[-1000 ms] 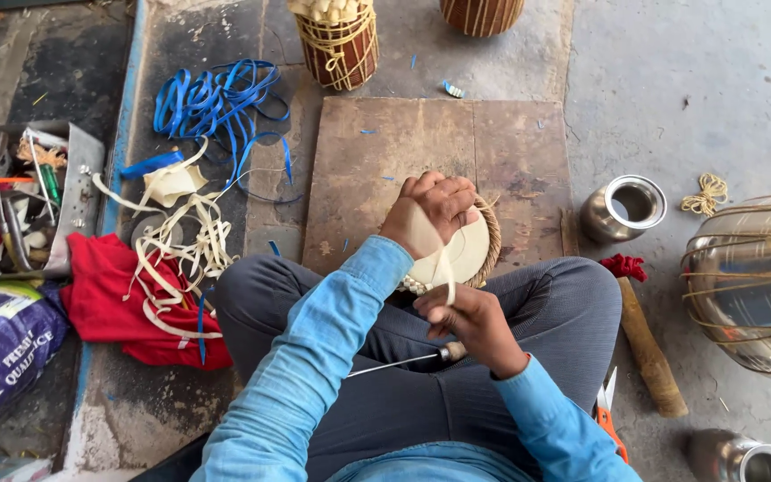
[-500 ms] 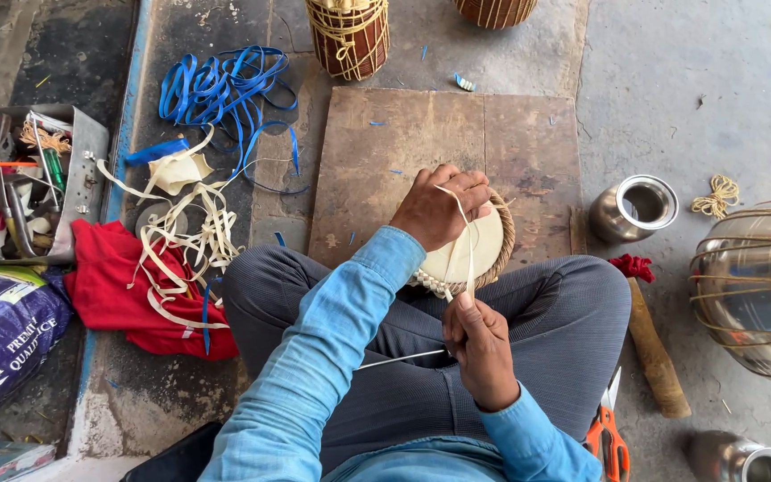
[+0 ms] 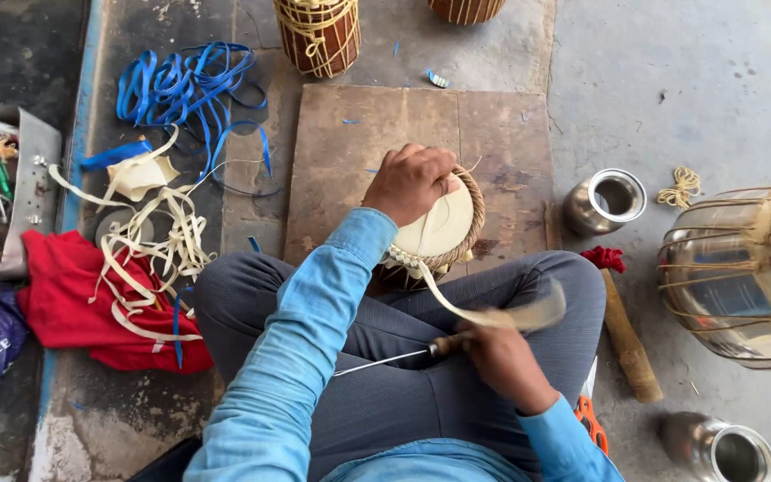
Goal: The person sits cross-legged on the floor and repairs a small drum by weaving a white strap around its rim. They use a metal tool to pull the strap through the existing weave and a wooden mallet to tighten the tension. The person works methodically around the drum's circumference, securing the strap in place.
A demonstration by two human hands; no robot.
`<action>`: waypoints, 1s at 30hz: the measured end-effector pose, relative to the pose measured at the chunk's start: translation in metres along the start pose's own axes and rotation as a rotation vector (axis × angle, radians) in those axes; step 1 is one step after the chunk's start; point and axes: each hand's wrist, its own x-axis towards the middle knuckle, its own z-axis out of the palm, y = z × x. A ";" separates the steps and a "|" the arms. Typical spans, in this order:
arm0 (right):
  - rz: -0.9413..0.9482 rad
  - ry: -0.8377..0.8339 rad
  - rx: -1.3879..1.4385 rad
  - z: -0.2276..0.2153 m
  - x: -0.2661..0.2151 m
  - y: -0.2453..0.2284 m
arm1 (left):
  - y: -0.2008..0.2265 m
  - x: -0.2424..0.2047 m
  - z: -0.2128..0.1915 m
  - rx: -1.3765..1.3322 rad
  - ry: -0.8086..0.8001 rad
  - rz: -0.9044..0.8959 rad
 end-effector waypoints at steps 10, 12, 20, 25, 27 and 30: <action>0.005 -0.550 -0.172 -0.002 0.047 -0.016 | -0.005 0.003 0.000 -0.047 -0.001 -0.012; 0.029 -0.478 -0.153 -0.032 0.041 -0.030 | -0.003 0.001 0.003 -0.069 0.005 -0.011; 0.175 -0.127 -0.110 -0.179 -0.001 -0.064 | -0.005 0.007 -0.002 -0.076 -0.075 0.035; 0.048 0.376 0.356 -0.219 0.002 -0.039 | -0.001 0.003 -0.012 -0.091 -0.034 0.076; 0.029 0.525 0.508 -0.215 0.013 -0.033 | 0.001 0.000 -0.013 -0.090 -0.003 0.083; -0.017 0.667 0.647 -0.197 0.033 -0.033 | 0.003 -0.007 -0.012 -0.115 0.050 0.077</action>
